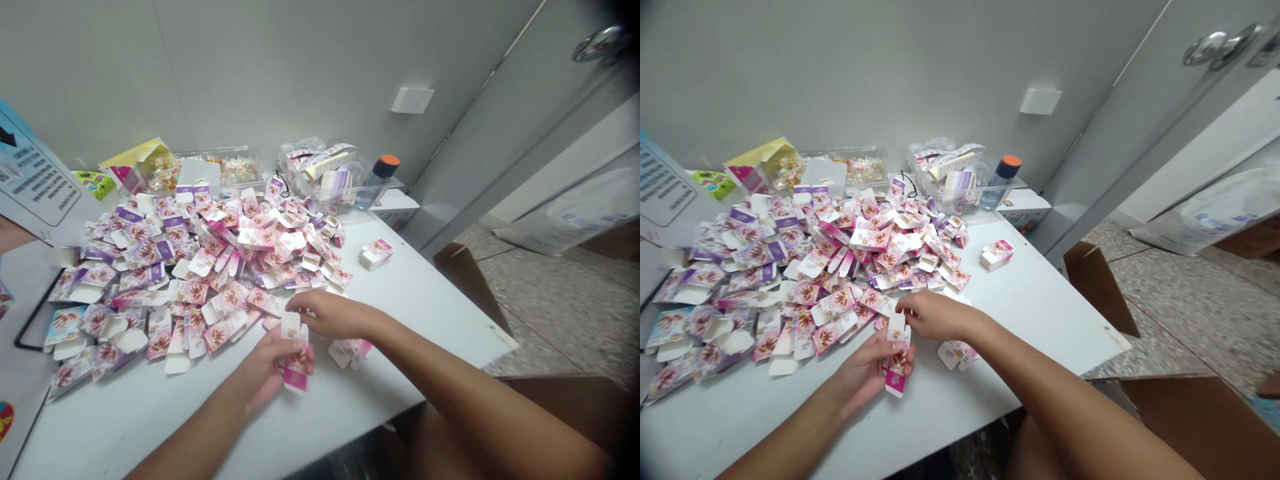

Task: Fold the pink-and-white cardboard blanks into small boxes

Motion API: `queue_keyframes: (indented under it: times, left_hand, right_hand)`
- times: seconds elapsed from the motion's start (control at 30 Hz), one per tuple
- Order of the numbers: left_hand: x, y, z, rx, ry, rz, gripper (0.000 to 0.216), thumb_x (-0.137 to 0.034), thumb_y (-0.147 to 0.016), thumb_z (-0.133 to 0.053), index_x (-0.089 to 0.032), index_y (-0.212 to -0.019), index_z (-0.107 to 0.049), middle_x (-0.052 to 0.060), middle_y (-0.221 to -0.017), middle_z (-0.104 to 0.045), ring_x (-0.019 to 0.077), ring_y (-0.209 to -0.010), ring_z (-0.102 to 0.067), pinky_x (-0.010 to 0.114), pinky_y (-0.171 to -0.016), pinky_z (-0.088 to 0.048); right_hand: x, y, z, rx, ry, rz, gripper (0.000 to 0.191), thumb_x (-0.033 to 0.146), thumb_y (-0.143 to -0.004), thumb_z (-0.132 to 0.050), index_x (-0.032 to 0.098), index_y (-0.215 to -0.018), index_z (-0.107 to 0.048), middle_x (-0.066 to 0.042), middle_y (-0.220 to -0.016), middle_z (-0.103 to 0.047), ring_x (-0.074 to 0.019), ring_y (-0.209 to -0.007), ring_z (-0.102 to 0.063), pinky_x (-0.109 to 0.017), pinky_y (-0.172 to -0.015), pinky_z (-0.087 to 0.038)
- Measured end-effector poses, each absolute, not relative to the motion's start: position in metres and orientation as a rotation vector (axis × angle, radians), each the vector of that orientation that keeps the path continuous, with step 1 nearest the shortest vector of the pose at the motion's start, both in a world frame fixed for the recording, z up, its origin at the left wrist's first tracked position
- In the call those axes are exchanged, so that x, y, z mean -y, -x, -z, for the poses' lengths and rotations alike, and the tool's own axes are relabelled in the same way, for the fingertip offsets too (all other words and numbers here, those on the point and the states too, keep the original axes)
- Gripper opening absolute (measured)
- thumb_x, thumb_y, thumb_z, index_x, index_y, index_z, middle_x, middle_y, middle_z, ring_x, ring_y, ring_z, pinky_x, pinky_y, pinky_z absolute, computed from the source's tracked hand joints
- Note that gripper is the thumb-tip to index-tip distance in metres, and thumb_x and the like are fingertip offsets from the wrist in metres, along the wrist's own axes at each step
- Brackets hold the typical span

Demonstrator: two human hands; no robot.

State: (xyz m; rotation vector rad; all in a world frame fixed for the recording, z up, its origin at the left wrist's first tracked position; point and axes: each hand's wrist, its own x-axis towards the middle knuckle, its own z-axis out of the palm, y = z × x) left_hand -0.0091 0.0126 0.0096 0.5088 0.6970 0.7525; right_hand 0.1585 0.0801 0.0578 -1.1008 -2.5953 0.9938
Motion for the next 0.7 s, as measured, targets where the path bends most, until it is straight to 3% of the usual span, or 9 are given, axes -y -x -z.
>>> queue_keyframes:
  times: [0.2, 0.4, 0.6, 0.7]
  left_hand:
    - [-0.014, 0.007, -0.005, -0.819, -0.597, -0.688, 0.023, -0.028, -0.074, -0.073, -0.016, -0.075, -0.054, -0.001, -0.056, -0.059, 0.0081, -0.046, -0.052, 0.020, -0.048, -0.040]
    - [-0.014, 0.007, -0.002, -0.838, -0.609, -0.665, 0.027, -0.031, -0.073, -0.073, -0.017, -0.073, -0.049, -0.003, -0.055, -0.058, 0.0069, -0.043, -0.050, 0.019, -0.045, -0.040]
    - [-0.014, 0.005, 0.000, -0.846, -0.484, -0.703, 0.024, -0.037, -0.080, -0.064, -0.019, -0.088, -0.051, 0.000, -0.055, -0.062, 0.0124, -0.045, -0.055, 0.022, -0.046, -0.044]
    - [-0.016, 0.003, 0.000, -0.848, -0.390, -0.731, 0.020, -0.036, -0.083, -0.057, -0.016, -0.082, -0.055, 0.005, -0.056, -0.064, 0.0153, -0.046, -0.058, 0.026, -0.047, -0.047]
  right_hand:
    - [-0.080, -0.154, -0.047, 2.676, 1.115, -0.962, 0.030, 0.006, -0.079, -0.046, 0.016, -0.098, -0.067, -0.008, -0.094, -0.069, -0.0165, -0.077, -0.059, -0.025, -0.063, -0.040]
    - [-0.082, -0.151, -0.036, 2.706, 1.157, -0.875, 0.038, 0.004, -0.075, -0.048, 0.016, -0.108, -0.063, -0.009, -0.097, -0.067, -0.0180, -0.079, -0.057, -0.024, -0.062, -0.036]
    - [-0.082, -0.148, -0.030, 2.720, 1.155, -0.849, 0.028, 0.007, -0.078, -0.051, 0.017, -0.103, -0.060, -0.007, -0.095, -0.064, -0.0184, -0.081, -0.056, -0.025, -0.063, -0.035]
    - [-0.083, -0.144, -0.027, 2.723, 1.160, -0.846, 0.022, 0.007, -0.079, -0.052, 0.018, -0.098, -0.057, -0.007, -0.094, -0.061, -0.0179, -0.080, -0.054, -0.025, -0.063, -0.034]
